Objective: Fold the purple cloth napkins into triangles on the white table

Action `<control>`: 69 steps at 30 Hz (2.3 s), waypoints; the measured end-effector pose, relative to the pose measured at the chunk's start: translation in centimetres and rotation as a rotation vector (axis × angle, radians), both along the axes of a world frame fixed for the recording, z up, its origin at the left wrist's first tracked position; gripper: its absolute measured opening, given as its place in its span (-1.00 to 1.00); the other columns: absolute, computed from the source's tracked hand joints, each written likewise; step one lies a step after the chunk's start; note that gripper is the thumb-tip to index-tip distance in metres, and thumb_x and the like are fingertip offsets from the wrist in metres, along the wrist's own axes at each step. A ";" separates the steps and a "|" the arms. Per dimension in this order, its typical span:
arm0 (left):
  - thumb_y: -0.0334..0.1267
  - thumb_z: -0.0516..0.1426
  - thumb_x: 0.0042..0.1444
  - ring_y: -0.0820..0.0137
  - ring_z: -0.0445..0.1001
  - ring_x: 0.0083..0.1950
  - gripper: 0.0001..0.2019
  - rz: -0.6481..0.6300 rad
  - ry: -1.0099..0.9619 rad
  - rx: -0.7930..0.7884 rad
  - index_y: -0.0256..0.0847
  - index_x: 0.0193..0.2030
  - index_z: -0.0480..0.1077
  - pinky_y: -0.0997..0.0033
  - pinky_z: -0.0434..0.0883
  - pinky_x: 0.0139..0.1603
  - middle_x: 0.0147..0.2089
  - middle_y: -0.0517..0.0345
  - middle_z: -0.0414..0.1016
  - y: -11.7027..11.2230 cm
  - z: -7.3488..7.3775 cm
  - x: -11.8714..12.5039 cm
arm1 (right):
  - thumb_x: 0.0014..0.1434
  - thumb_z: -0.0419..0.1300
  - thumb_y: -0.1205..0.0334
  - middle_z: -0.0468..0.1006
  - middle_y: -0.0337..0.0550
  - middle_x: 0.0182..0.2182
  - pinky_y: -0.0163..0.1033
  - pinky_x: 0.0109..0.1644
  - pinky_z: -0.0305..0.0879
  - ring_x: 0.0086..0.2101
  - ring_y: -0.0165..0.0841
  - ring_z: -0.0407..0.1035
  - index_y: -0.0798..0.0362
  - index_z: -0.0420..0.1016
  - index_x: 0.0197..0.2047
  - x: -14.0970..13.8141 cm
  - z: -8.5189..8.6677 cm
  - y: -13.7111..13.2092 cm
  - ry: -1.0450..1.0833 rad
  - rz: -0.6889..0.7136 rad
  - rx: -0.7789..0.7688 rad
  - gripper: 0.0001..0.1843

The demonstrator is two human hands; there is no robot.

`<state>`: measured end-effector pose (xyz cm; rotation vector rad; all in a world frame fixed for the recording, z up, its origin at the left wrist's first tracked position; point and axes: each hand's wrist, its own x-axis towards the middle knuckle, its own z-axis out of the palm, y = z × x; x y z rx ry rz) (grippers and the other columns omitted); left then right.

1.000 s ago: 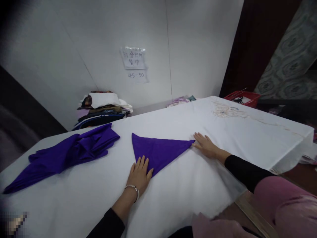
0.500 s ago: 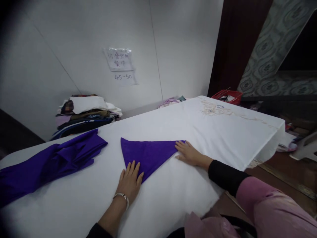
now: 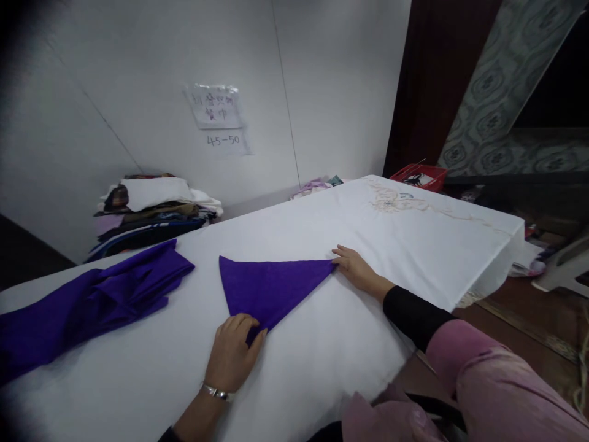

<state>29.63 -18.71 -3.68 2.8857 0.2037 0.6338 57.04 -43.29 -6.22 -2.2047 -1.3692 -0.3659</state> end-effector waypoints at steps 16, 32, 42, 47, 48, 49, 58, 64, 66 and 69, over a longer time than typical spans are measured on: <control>-0.36 0.00 0.13 0.31 0.36 -0.25 -0.85 -0.043 0.066 0.052 -0.18 -0.38 0.37 0.28 0.29 -0.24 -0.34 0.15 0.40 -0.2 0.0 -0.7 | 0.28 -0.09 0.21 0.47 -0.03 -0.01 0.05 0.13 0.19 0.09 -0.17 0.23 0.04 0.51 -0.07 0.6 -0.5 0.4 -0.059 0.013 -0.113 -0.63; -0.43 0.01 0.11 0.31 0.36 -0.16 -0.80 0.006 0.099 -0.082 -0.17 -0.24 0.44 0.23 0.37 -0.14 -0.21 0.09 0.44 -0.8 0.5 -2.6 | 0.22 -0.06 0.18 0.36 -0.07 0.10 0.26 0.19 -0.02 0.17 -0.05 0.07 -0.05 0.46 -0.02 -0.2 -0.2 0.2 -0.023 -0.067 -0.087 -0.63; -0.44 0.03 0.11 0.32 0.35 -0.17 -0.81 0.013 0.115 -0.113 -0.16 -0.26 0.45 0.26 0.36 -0.17 -0.24 0.10 0.42 -0.9 0.5 -2.6 | 0.25 -0.06 -0.09 0.07 -0.09 0.26 0.10 0.28 -0.22 0.24 -0.17 -0.12 -0.06 0.06 0.29 -10.7 4.7 10.5 0.253 0.484 -0.291 -0.41; -0.44 0.04 0.11 0.32 0.35 -0.20 -0.82 0.004 0.118 -0.111 -0.17 -0.27 0.44 0.28 0.36 -0.20 -0.26 0.11 0.41 -0.8 0.3 -2.5 | 0.22 -0.12 -0.22 -0.08 -0.02 0.30 0.05 0.30 -0.36 0.27 -0.20 -0.25 0.01 -0.09 0.33 -12.3 4.1 14.4 0.307 0.707 -0.441 -0.26; -0.45 0.04 0.11 0.32 0.35 -0.19 -0.82 0.008 0.122 -0.111 -0.16 -0.27 0.44 0.28 0.36 -0.20 -0.26 0.11 0.41 -0.7 0.3 -2.5 | 0.22 -0.13 -0.22 -0.09 -0.03 0.30 0.05 0.30 -0.39 0.27 -0.21 -0.26 0.01 -0.10 0.33 -11.9 3.7 14.7 0.302 0.710 -0.454 -0.26; -0.44 0.04 0.11 0.32 0.35 -0.19 -0.82 0.012 0.127 -0.111 -0.16 -0.27 0.45 0.28 0.36 -0.19 -0.25 0.11 0.41 -0.7 0.2 -2.5 | 0.22 -0.13 -0.23 -0.09 -0.04 0.30 0.06 0.30 -0.41 0.27 -0.21 -0.26 -0.01 -0.10 0.33 -11.3 3.4 14.8 0.298 0.696 -0.461 -0.26; -0.47 0.02 0.12 0.31 0.35 -0.17 -0.78 0.026 0.167 -0.121 -0.16 -0.26 0.46 0.26 0.38 -0.18 -0.21 0.10 0.42 -0.9 0.6 -2.7 | 0.24 -0.15 -0.20 -0.09 -0.08 0.30 0.08 0.30 -0.38 0.26 -0.16 -0.24 0.01 -0.05 0.32 -2.2 1.8 9.7 0.265 0.312 -0.465 -0.30; -0.48 0.03 0.09 0.31 0.34 -0.16 -0.77 0.012 0.178 -0.147 -0.16 -0.20 0.44 0.24 0.38 -0.16 -0.19 0.11 0.42 -0.9 0.6 -2.9 | 0.28 -0.11 -0.04 0.05 -0.11 0.27 0.14 0.29 -0.26 0.26 -0.19 -0.17 -0.05 0.01 0.30 -0.1 2.1 3.9 0.197 0.199 -0.294 -0.43; -0.47 0.05 0.07 0.30 0.35 -0.14 -0.75 0.009 0.167 -0.148 -0.16 -0.14 0.42 0.22 0.39 -0.14 -0.16 0.11 0.42 -0.9 0.6 -2.9 | 0.27 -0.07 0.08 0.14 -0.15 0.24 0.13 0.28 -0.16 0.24 -0.20 -0.10 -0.08 0.08 0.27 -0.4 2.0 2.0 0.127 0.317 -0.239 -0.49; -0.45 0.08 0.05 0.27 0.35 -0.11 -0.71 0.009 0.149 -0.143 -0.18 -0.06 0.38 0.19 0.39 -0.11 -0.13 0.09 0.43 -0.9 0.5 -2.9 | 0.25 -0.05 0.23 0.28 -0.15 0.16 0.09 0.20 0.08 0.19 -0.21 0.06 -0.10 0.24 0.19 -0.6 1.5 0.0 0.070 0.428 -0.224 -0.56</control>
